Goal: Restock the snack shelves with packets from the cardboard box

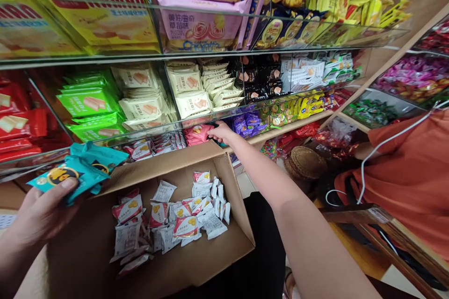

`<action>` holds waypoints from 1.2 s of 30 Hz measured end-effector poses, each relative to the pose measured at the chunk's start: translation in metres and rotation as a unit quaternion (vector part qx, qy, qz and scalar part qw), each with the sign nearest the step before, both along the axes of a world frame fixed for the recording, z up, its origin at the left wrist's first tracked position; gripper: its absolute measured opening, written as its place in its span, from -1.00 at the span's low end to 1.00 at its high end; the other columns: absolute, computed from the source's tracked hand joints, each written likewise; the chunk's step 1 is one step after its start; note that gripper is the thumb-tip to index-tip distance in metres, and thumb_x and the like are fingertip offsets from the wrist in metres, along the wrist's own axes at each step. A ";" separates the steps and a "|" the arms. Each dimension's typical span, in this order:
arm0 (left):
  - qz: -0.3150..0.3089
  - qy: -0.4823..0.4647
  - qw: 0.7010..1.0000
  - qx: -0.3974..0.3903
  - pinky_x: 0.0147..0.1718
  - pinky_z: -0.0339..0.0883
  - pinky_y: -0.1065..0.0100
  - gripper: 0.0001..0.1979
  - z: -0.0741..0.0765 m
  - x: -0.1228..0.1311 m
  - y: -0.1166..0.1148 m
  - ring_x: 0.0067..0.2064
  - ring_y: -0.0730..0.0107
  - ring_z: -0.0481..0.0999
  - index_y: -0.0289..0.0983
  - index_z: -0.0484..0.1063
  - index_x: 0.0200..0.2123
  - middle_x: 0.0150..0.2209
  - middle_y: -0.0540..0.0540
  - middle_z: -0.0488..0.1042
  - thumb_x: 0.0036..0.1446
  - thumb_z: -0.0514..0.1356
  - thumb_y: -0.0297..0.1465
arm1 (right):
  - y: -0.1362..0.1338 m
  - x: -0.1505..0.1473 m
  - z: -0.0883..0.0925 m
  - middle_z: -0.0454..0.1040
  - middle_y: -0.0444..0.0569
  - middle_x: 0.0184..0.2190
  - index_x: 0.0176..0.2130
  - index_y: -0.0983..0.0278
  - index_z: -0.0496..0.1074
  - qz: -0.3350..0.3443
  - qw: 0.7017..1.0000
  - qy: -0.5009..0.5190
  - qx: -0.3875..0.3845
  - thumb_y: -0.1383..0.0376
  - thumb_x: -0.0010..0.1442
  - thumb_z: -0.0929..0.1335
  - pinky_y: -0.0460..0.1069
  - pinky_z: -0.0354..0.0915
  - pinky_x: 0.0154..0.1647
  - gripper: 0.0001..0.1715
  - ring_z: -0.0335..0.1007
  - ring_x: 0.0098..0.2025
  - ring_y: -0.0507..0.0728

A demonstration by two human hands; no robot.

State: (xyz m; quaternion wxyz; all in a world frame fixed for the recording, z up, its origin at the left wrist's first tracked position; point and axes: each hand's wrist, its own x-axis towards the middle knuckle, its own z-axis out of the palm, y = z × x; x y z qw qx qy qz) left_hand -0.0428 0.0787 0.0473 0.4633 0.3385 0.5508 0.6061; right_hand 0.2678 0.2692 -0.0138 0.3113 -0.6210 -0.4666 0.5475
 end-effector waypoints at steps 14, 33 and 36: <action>-0.016 -0.009 1.000 0.017 -0.34 0.45 0.51 -0.56 -0.004 -0.002 0.000 -0.29 0.38 0.51 -0.29 0.41 -0.24 -0.34 0.03 0.54 -0.29 0.37 -0.38 | 0.015 0.000 -0.016 0.31 -0.20 -0.72 -0.47 0.35 0.32 -0.026 0.997 0.062 0.025 0.49 0.01 0.38 -0.24 -0.02 -0.75 -0.86 0.16 -0.72 -0.13; -0.004 0.017 1.000 0.002 -0.34 0.41 0.48 -0.49 -0.003 -0.002 -0.001 -0.34 0.42 0.48 -0.27 0.40 -0.17 -0.33 0.00 0.51 -0.29 0.38 -0.33 | 0.033 -0.025 -0.029 0.42 -0.14 -0.52 -0.41 0.32 0.35 -0.058 0.989 0.106 0.082 0.51 -0.04 0.35 -0.18 0.23 -0.56 -0.87 0.29 -0.54 -0.07; -0.016 0.022 1.000 -0.003 -0.34 0.38 0.53 -0.49 -0.001 -0.003 -0.002 -0.34 0.48 0.45 -0.25 0.37 -0.15 -0.34 0.04 0.49 -0.26 0.37 -0.34 | 0.019 -0.009 -0.024 0.40 -0.12 -0.57 -0.43 0.34 0.38 -0.069 0.990 0.069 0.098 0.46 -0.05 0.35 -0.15 0.25 -0.52 -0.92 0.30 -0.53 -0.04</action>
